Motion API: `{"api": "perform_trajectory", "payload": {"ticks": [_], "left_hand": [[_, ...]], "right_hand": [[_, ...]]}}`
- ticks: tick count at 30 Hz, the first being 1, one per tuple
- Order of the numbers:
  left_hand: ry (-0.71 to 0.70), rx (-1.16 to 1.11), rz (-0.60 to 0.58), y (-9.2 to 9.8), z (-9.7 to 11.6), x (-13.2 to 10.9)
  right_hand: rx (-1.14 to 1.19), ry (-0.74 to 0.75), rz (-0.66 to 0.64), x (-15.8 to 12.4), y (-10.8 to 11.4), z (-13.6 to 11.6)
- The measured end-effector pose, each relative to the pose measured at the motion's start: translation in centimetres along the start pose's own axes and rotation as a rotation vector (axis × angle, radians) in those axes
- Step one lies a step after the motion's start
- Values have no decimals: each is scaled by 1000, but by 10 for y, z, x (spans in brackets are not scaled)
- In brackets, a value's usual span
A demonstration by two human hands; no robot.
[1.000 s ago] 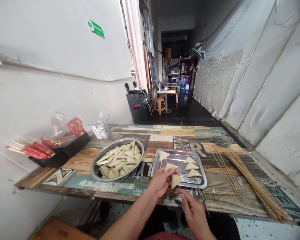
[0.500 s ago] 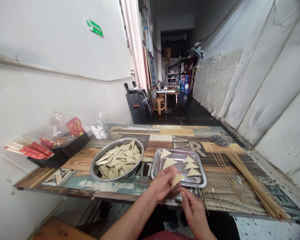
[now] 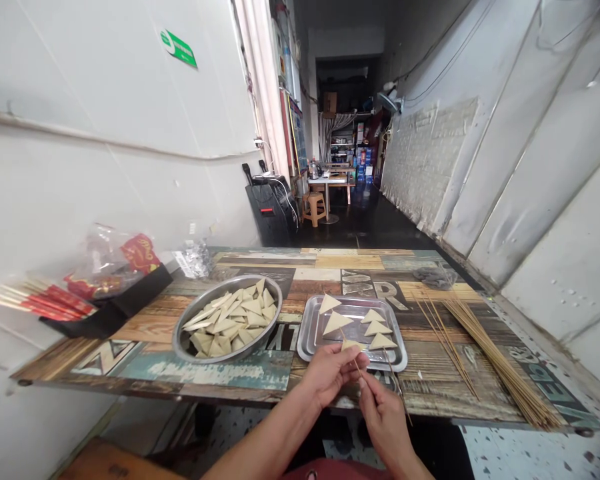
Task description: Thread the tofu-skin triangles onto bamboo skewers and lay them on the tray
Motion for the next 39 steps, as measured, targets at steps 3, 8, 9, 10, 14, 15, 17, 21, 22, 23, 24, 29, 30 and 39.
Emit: {"api": "perform_trajectory", "payload": {"ticks": [3, 8, 9, 10, 14, 15, 17, 21, 22, 23, 24, 29, 30, 39], "left_hand": [[11, -4, 12, 1, 1, 2], [6, -27, 46, 4, 9, 8], [13, -28, 47, 4, 10, 8], [23, -25, 47, 5, 9, 9], [30, -34, 22, 7, 4, 5], [22, -38, 12, 7, 3, 4], [6, -40, -3, 9, 3, 1], [-1, 23, 15, 12, 6, -2], [0, 50, 36, 14, 7, -2], [-2, 77, 61, 15, 9, -3], [-7, 100, 86, 16, 11, -4], [-104, 175, 125, 19, 28, -20], [-135, 193, 119, 20, 33, -23], [-329, 376, 112, 43, 57, -43]], "right_hand": [[-6, 14, 4, -1, 0, 0], [-9, -1, -10, -4, -2, 3], [-7, -14, -15, -4, -3, 4], [-3, -24, -16, -4, -3, 6], [-1, -52, 21, -1, -3, 7], [-3, -58, 29, 1, -2, 7], [-2, -72, 23, 5, -2, 5], [8, -111, -26, 12, -6, 8], [7, -121, -30, 13, -7, 10], [5, -130, -31, 14, -8, 12], [2, -138, -31, 15, -9, 14], [-56, -162, -49, 17, -12, 22], [-84, -159, -54, 17, -11, 23], [-457, -132, -108, 27, -7, 25]]}}
Point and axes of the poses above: each hand's wrist, its own x-axis towards the middle knuckle, its own y-axis out of the back of the hand, z = x × y, the point moved 5 cm from there along x, towards the middle knuckle, and after that the axes turned 8 degrees about z, right-handed, at the moved point
